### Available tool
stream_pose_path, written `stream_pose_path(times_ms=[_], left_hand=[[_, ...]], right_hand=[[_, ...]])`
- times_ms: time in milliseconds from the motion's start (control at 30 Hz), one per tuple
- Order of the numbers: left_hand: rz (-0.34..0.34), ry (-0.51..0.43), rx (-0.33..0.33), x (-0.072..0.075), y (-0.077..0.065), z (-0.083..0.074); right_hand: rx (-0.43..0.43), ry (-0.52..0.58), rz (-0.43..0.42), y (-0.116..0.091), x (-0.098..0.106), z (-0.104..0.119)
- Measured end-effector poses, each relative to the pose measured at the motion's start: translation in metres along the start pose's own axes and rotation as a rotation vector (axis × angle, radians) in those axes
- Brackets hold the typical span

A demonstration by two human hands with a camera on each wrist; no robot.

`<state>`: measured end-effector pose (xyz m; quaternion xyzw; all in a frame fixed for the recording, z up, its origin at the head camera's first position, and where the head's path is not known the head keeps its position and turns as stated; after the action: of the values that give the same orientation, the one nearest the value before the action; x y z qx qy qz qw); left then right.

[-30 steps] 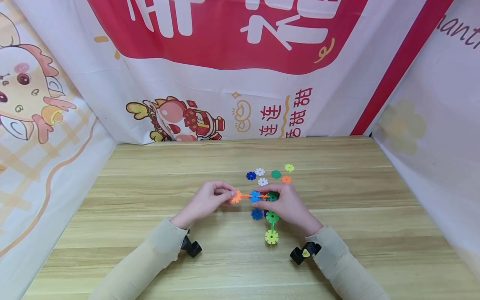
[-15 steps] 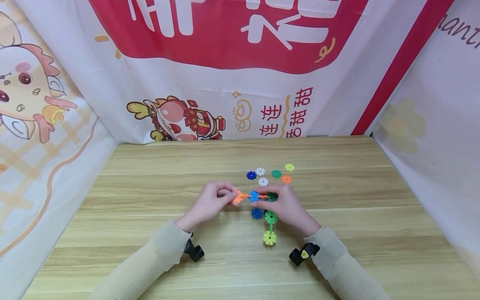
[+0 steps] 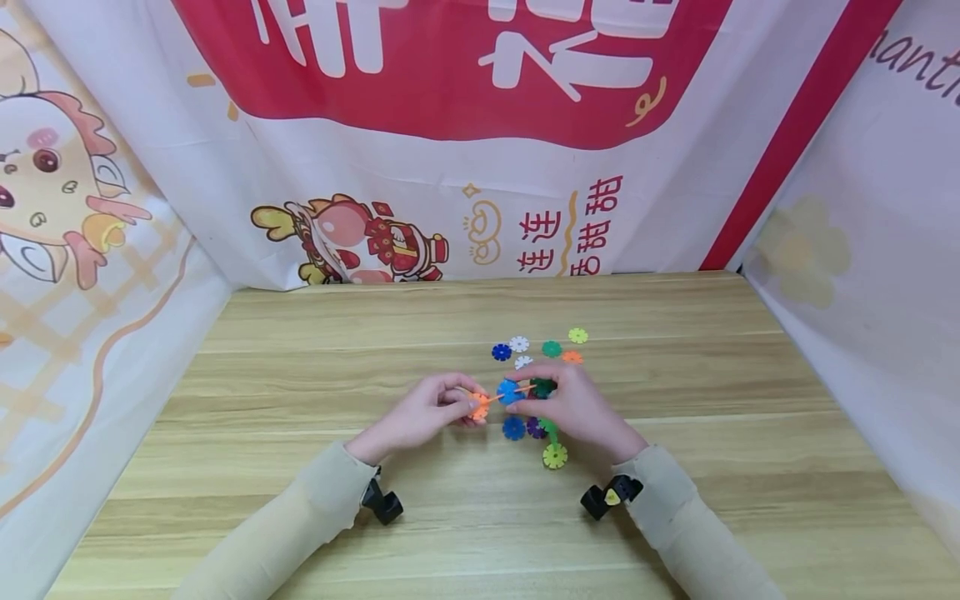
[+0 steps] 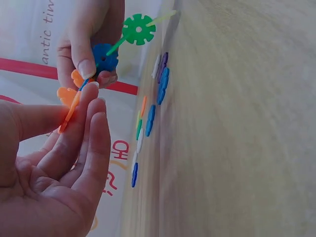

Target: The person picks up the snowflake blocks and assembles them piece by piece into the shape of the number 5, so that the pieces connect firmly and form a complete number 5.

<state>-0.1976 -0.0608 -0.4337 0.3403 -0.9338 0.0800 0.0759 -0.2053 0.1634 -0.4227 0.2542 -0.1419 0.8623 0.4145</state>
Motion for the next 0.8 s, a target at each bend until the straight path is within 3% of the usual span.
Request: stream_pose_path(times_ms=[200, 467, 700, 800], left_hand=[[0.008, 0.005, -0.018, -0.001, -0.001, 0.002], [-0.076, 0.017, -0.019, 0.005, -0.006, 0.004], [-0.096, -0.159, -0.05, 0.009, -0.008, 0.009], [-0.09, -0.191, -0.053, 0.008, -0.008, 0.011]], right_hand=[[0.004, 0.058, -0.05, -0.001, 0.006, -0.006], [-0.065, 0.094, -0.092, -0.014, 0.018, -0.02], [-0.176, 0.034, -0.065, -0.023, 0.017, -0.036], [-0.209, 0.058, -0.077, -0.023, 0.018, -0.039]])
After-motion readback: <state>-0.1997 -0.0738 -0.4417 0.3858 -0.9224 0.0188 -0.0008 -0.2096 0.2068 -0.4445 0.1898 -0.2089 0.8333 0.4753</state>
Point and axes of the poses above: each hand's wrist, its own y-axis towards the middle knuckle, its own x-axis out of the back of the hand, z = x × y, the point moved 4 cm from there along y, towards the middle knuckle, and after that the axes turned 15 degrees about z, right-handed, at the moved point
